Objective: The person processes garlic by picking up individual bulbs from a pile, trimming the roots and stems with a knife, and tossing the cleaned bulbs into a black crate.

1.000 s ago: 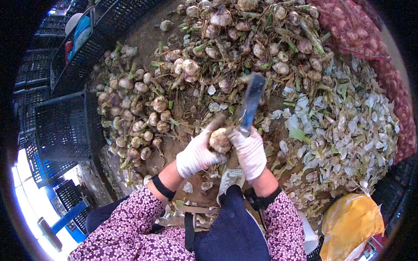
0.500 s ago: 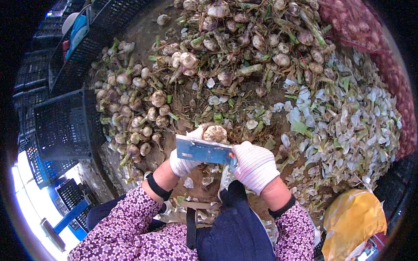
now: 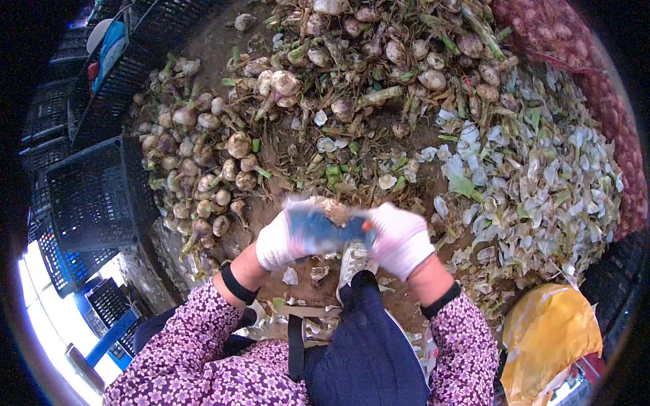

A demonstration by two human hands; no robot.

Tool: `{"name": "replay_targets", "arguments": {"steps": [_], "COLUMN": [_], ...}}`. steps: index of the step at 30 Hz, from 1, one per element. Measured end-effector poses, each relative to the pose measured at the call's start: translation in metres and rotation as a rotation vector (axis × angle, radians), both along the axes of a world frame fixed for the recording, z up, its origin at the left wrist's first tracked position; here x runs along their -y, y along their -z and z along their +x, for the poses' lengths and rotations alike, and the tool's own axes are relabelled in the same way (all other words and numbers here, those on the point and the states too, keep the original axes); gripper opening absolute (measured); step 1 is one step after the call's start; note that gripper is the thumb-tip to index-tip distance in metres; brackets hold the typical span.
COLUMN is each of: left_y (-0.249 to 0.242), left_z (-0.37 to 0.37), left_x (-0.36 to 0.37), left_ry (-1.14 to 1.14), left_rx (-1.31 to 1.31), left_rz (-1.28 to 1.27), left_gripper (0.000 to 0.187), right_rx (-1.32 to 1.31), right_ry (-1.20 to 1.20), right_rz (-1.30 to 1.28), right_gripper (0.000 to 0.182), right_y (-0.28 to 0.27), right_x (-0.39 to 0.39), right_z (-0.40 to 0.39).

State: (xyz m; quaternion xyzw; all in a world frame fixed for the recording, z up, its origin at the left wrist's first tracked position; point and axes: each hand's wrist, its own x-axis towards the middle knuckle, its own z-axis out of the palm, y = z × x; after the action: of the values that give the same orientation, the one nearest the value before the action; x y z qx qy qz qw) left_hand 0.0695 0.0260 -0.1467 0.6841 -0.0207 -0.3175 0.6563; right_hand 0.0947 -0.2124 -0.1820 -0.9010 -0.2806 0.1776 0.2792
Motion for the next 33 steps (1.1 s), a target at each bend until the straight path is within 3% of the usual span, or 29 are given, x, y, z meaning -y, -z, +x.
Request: {"name": "replay_targets", "arguments": {"steps": [1, 2, 3, 6, 8, 9, 11, 12, 13, 15, 16, 17, 18, 19, 20, 21, 22, 23, 25, 26, 27, 29, 33], "left_y": [-0.007, -0.007, -0.013, -0.005, -0.002, 0.001, 0.009, 0.01, 0.013, 0.019, 0.015, 0.013, 0.007, 0.03, 0.012, -0.007, -0.028, -0.041, -0.024, -0.019, -0.014, -0.016, 0.013], "left_z": [0.005, -0.013, -0.016, -0.018, -0.015, -0.014, -0.012, -0.013, -0.013, -0.014, -0.01, -0.007, -0.002, 0.0, 0.014, 0.03, 0.039, 0.044, 0.03, 0.026, 0.021, 0.018, 0.012], "left_x": [0.002, 0.001, 0.004, 0.009, 0.009, 0.011, 0.013, 0.013, 0.014, 0.019, 0.015, 0.008, -0.005, -0.041, -0.07, -0.099, -0.119, -0.137, -0.177, -0.181, -0.178, -0.139, -0.074], "left_ry": [0.286, 0.107, 0.097, 0.05, 0.263, 0.261, 0.575, 0.538, 0.538, 0.755, 0.707, 0.686, 0.447, 0.346, 0.194, 0.163, 0.057, -0.048, -0.24, -0.295, -0.31, -0.341, -0.221], "left_rx": [-0.039, -0.058, 0.052, -0.051, 0.261, 0.258, 0.443, 0.582, 0.591, 0.622, 0.747, 0.666, 0.487, 0.87, 1.015, 0.658, 0.439, 0.218, 0.345, 0.519, 0.544, 0.385, 0.439], "left_rz": [0.258, 0.027, 0.091, 0.082, 0.408, 0.408, 0.632, 0.628, 0.627, 0.723, 0.664, 0.693, 0.72, 0.737, 0.993, 1.242, 1.377, 1.503, 1.671, 1.63, 1.51, 1.234, 0.975], "left_gripper": [0.057, 0.058, 0.059, 0.064, 0.055, 0.055, 0.04, 0.022, 0.022, 0.016, 0.011, 0.011, 0.01, 0.012, 0.021, 0.043, 0.053, 0.064, 0.078, 0.077, 0.07, 0.062, 0.067], "right_rx": [0.003, -0.048, -0.093, -0.016, -0.025, -0.06, -0.248, -0.31, -0.37, -0.39, -0.487, -0.583, -0.603, -0.569, -0.506, -0.446, -0.353, -0.323, -0.181, -0.029, 0.067, 0.165, 0.058], "right_ry": [0.092, 0.147, 0.189, 0.268, 0.328, 0.276, 0.232, 0.164, 0.096, 0.073, 0.036, -0.001, 0.035, 0.0, 0.098, 0.185, 0.231, 0.356, 0.447, 0.415, 0.354, 0.241, 0.367], "right_rz": [-0.046, -0.209, -0.369, -0.195, -0.119, -0.032, 0.047, 0.038, 0.026, -0.04, -0.109, -0.179, -0.16, -0.359, -0.31, -0.26, -0.297, -0.173, -0.234, -0.14, -0.225, -0.407, -0.327], "right_gripper": [0.015, 0.017, 0.019, 0.021, 0.02, 0.018, 0.014, 0.014, 0.014, 0.017, 0.018, 0.02, 0.024, 0.027, 0.028, 0.029, 0.031, 0.031, 0.029, 0.029, 0.025, 0.019, 0.019], "right_y": [0.015, 0.031, 0.042, 0.029, 0.02, 0.007, -0.007, -0.013, -0.02, -0.024, -0.018, -0.011, 0.012, 0.021, 0.032, 0.046, 0.066, 0.057, 0.055, 0.063, 0.077, 0.113, 0.082], "right_x": [0.009, 0.023, 0.036, 0.045, 0.034, 0.025, 0.01, 0.004, -0.002, -0.011, -0.012, -0.01, 0.002, 0.01, 0.02, 0.031, 0.039, 0.034, 0.014, 0.005, -0.002, -0.011, -0.021], "right_z": [0.001, 0.005, 0.011, 0.003, 0.005, 0.006, 0.002, 0.001, 0.002, 0.009, 0.015, 0.019, 0.016, 0.023, 0.025, 0.026, 0.035, 0.052, 0.087, 0.099, 0.11, 0.126, 0.112]}}
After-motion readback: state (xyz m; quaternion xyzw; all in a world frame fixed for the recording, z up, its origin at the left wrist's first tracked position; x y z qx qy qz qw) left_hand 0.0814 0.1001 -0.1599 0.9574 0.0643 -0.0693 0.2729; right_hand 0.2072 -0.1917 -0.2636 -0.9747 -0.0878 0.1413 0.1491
